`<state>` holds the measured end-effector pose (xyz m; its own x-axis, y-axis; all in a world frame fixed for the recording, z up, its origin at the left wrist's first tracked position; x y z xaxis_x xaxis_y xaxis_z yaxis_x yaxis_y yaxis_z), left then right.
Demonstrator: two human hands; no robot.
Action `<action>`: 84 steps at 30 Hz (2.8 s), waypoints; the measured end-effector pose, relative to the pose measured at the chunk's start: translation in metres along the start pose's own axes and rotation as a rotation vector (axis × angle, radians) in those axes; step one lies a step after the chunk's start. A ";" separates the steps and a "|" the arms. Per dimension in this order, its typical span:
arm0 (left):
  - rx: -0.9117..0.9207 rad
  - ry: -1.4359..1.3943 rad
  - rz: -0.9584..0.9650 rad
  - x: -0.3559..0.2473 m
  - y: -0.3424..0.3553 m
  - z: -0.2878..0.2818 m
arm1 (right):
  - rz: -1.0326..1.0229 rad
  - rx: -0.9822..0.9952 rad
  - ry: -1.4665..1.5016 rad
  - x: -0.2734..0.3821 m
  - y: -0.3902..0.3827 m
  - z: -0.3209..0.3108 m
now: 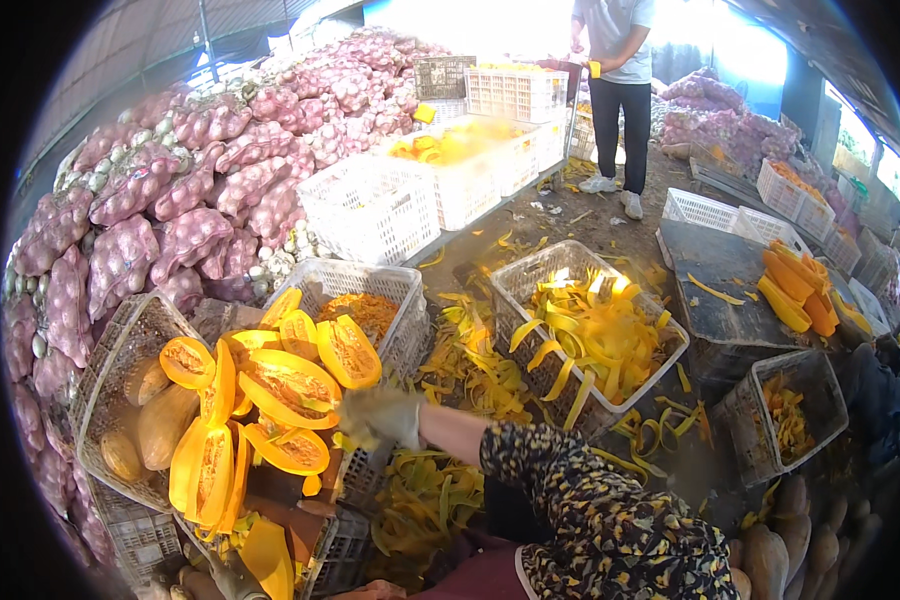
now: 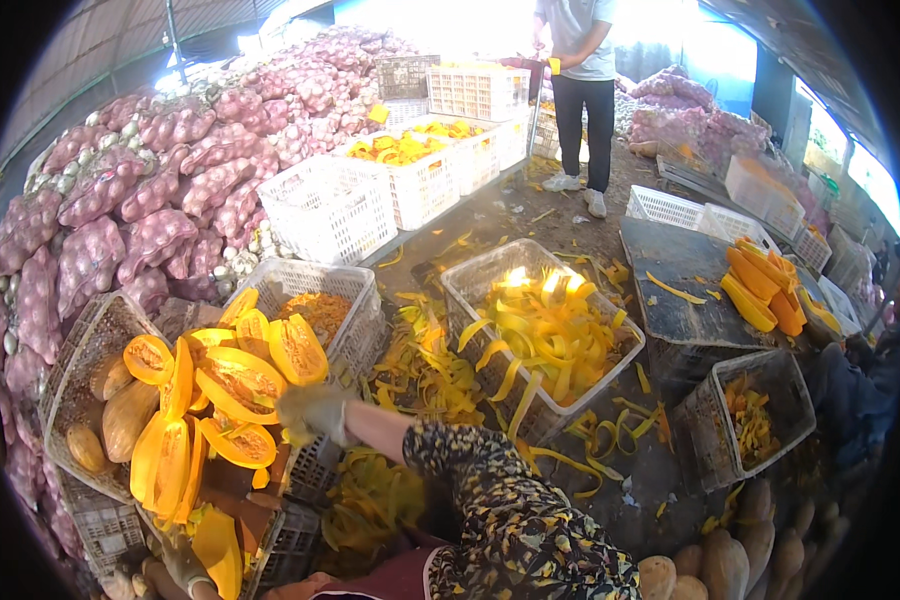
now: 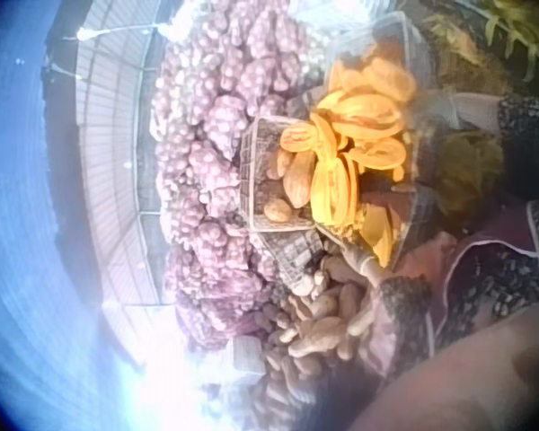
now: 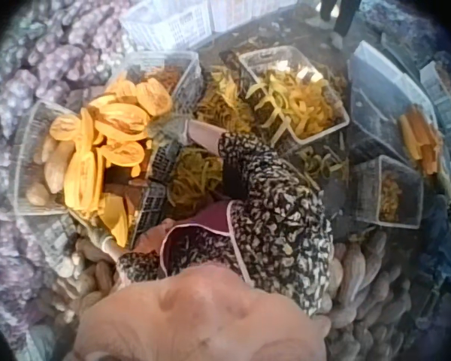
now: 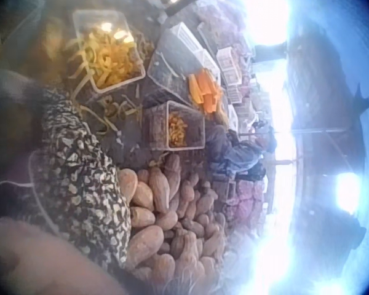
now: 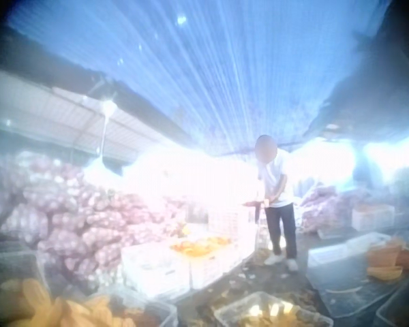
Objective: The person peels a butternut squash with a peeler, then cuts it in half and scoops out the seeds with a spoon. The peeled skin and seeds are discarded into nearby containers.
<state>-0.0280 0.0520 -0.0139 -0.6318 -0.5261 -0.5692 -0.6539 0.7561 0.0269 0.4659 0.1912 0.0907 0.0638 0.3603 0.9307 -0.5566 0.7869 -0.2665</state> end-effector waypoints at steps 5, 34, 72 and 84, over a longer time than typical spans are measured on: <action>-0.102 0.791 0.202 -0.007 -0.025 0.023 | -0.021 0.238 -0.833 -0.127 -0.010 0.068; -0.406 0.153 0.279 -0.014 -0.064 -0.009 | 0.068 -0.032 -1.236 -0.103 0.053 0.144; -0.240 -0.062 0.625 -0.077 -0.072 -0.101 | 0.193 0.266 0.181 -0.119 0.015 0.211; -0.230 -0.762 0.528 -0.039 -0.104 -0.070 | -0.077 0.178 -0.914 -0.012 -0.039 0.268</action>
<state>0.0355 -0.0337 0.0633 -0.4806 0.3171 -0.8176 -0.4792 0.6859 0.5477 0.2648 0.0222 0.1570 -0.5285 -0.2831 0.8003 -0.7012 0.6770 -0.2235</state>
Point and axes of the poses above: each hand's wrist, its own y-axis towards the middle knuckle, its own z-axis out of the palm, x = y × z, the point moved 3 cm from there along y, towards the middle knuckle, and after that the axes turned 2 degrees about z, right-handed, at the moved point
